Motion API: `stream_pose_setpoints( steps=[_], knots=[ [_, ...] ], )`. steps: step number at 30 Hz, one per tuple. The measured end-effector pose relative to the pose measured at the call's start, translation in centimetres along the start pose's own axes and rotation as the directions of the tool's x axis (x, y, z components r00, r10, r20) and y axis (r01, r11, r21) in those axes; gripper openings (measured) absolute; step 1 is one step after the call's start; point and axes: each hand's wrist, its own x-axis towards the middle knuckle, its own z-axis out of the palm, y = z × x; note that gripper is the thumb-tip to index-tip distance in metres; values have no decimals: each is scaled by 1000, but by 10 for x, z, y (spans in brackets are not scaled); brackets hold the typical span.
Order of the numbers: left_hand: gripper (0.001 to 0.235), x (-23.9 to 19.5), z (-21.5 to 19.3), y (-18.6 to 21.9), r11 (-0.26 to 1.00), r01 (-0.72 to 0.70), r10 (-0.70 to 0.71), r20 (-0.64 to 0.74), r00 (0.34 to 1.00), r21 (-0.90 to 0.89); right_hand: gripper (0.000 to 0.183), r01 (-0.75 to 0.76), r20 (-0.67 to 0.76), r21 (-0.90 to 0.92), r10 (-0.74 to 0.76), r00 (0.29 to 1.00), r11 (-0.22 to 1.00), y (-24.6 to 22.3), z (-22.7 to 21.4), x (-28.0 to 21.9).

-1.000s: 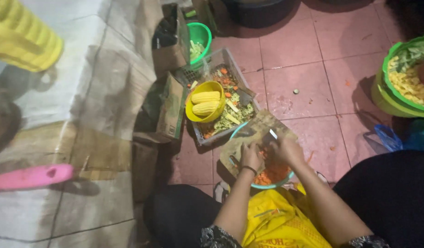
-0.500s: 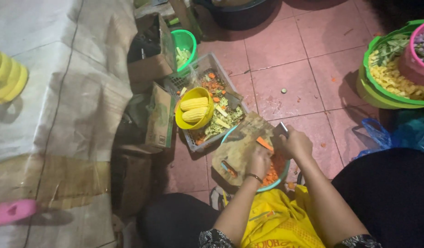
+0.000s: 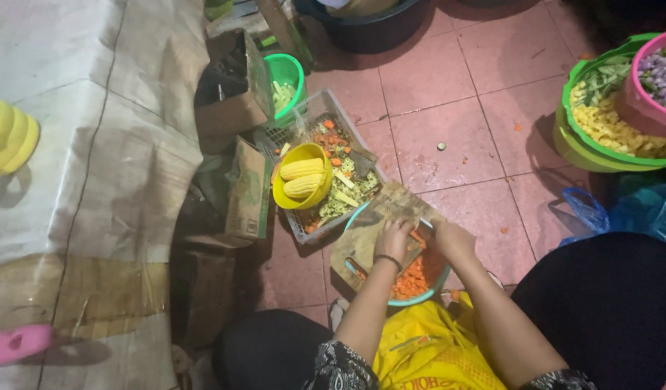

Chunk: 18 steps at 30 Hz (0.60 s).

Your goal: Peel and chop carrots into small pieces using a vegetable peeler and a knife on a wooden board.

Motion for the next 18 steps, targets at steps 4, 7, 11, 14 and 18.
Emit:
stream_pose_setpoints(
  steps=[4, 7, 11, 14, 18],
  knots=[
    [20, 6, 12, -34, 996, 90, -90, 45, 995, 12, 27, 135, 40, -46, -133, 990, 990, 29, 28, 24],
    [14, 0, -2, -51, 949, 316, -315, 110, 943, 11, 30, 163, -6, -33, -163, 987, 986, 14, 20, 14],
    [26, -16, -17, -68, 870, 461, -461, 40, 886, -175, 21, 370, -60, -287, -402, 914, 884, -6, 47, 6],
    [21, -21, -30, -52, 910, 405, -410, -50, 911, -88, 21, 440, 61, -331, -446, 893, 835, -12, 62, 6],
    [11, -24, -4, -48, 914, 402, -404, -39, 914, -52, 22, 282, -34, -171, -291, 956, 944, 19, 89, 37]
  ],
)
